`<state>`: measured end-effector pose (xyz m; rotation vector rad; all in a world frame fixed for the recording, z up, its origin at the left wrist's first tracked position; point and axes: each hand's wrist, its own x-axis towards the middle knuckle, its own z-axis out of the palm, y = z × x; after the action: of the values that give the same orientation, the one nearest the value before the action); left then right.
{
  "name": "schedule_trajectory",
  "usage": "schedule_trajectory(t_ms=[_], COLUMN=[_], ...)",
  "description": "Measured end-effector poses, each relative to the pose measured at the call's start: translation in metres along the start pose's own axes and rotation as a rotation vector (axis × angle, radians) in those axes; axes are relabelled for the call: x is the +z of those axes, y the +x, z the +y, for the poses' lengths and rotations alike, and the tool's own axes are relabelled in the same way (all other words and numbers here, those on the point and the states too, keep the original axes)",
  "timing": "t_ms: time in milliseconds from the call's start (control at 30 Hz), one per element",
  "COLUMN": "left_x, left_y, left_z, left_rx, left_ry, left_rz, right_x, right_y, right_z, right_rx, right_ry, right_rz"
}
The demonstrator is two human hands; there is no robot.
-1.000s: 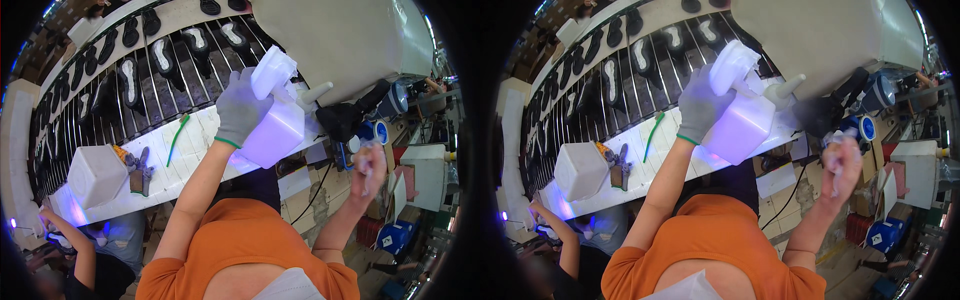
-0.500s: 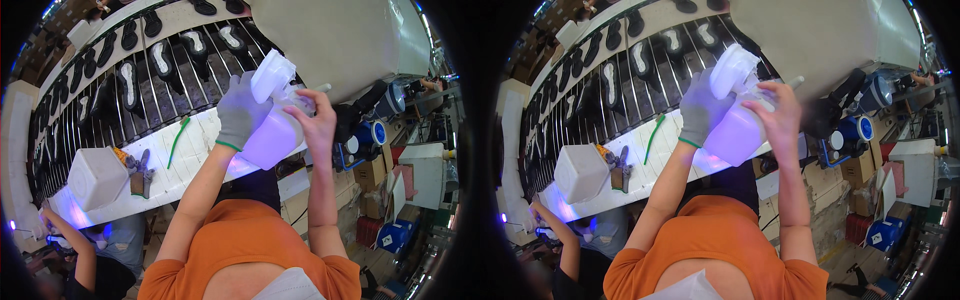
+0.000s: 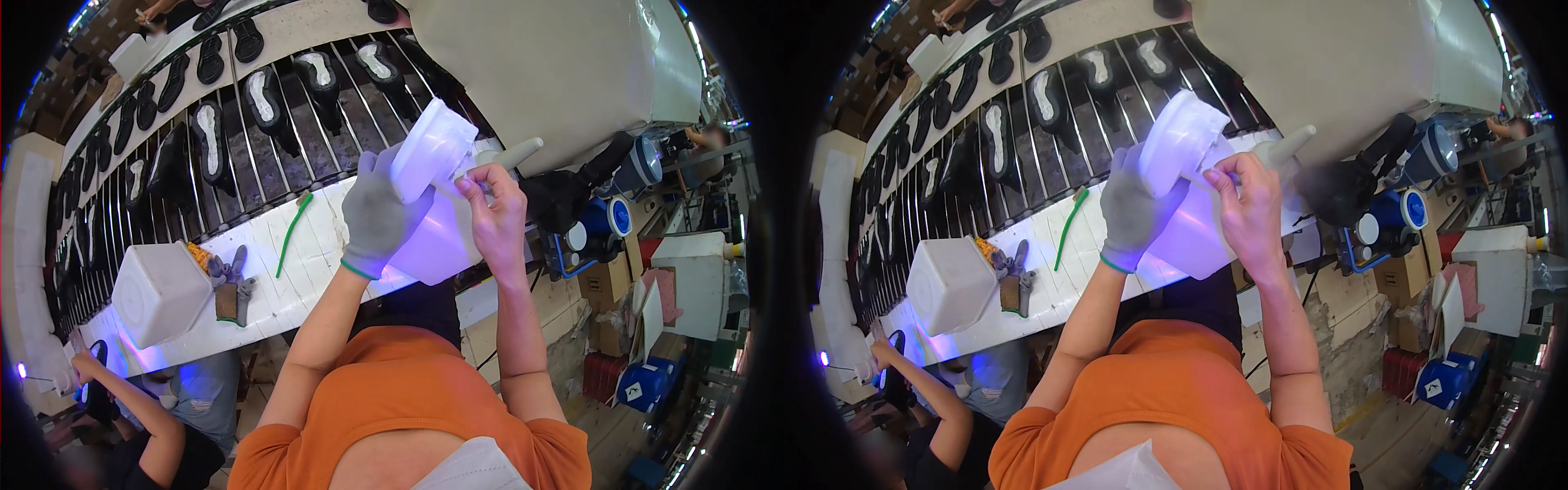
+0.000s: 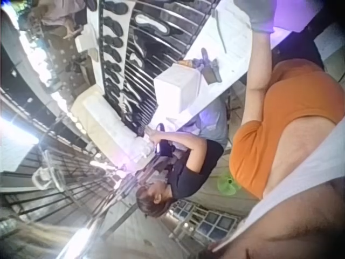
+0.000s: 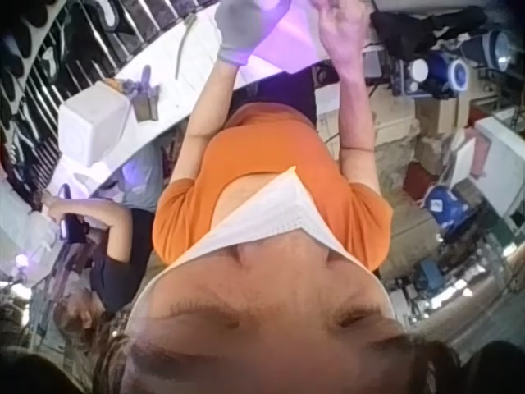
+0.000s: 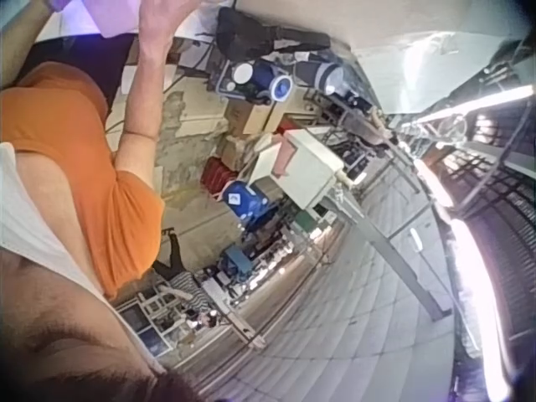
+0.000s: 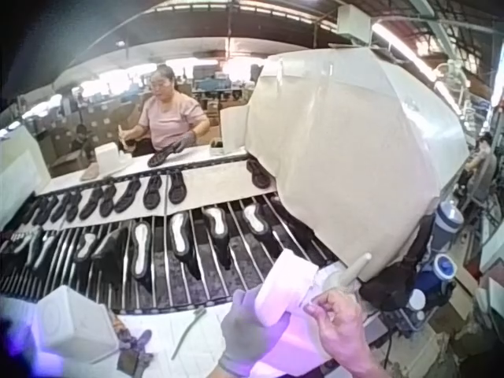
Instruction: The worker is applying adhesive and finishing shoe components in a manufacturing setting.
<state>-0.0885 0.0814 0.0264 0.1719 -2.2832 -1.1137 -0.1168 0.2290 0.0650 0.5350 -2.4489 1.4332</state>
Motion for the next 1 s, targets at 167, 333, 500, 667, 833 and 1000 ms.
schedule_trajectory(t_ms=[167,333,500,667,833,1000], left_x=[-0.004,-0.008,-0.011,-0.014,-0.014,-0.012], left_y=[-0.023,-0.051,-0.063,-0.066,-0.065,-0.062], left_z=[-0.019,-0.041,-0.047,-0.051,-0.05,-0.043], left_rx=[0.05,0.095,0.131,0.119,0.102,0.102], left_ry=[-0.037,-0.107,-0.183,-0.18,-0.207,-0.137], left_rz=[0.062,0.097,0.163,0.143,0.144,0.161], right_x=[0.006,0.013,0.016,-0.007,-0.009,-0.002], right_y=[-0.017,-0.025,-0.035,-0.037,-0.032,-0.026], right_z=[0.002,-0.004,-0.01,-0.012,-0.026,-0.011], right_rx=[-0.154,-0.274,-0.311,-0.119,-0.178,-0.117], right_ry=[-0.241,-0.329,-0.356,-0.085,-0.027,0.041], right_rz=[-0.048,-0.125,-0.119,-0.289,-0.359,-0.524])
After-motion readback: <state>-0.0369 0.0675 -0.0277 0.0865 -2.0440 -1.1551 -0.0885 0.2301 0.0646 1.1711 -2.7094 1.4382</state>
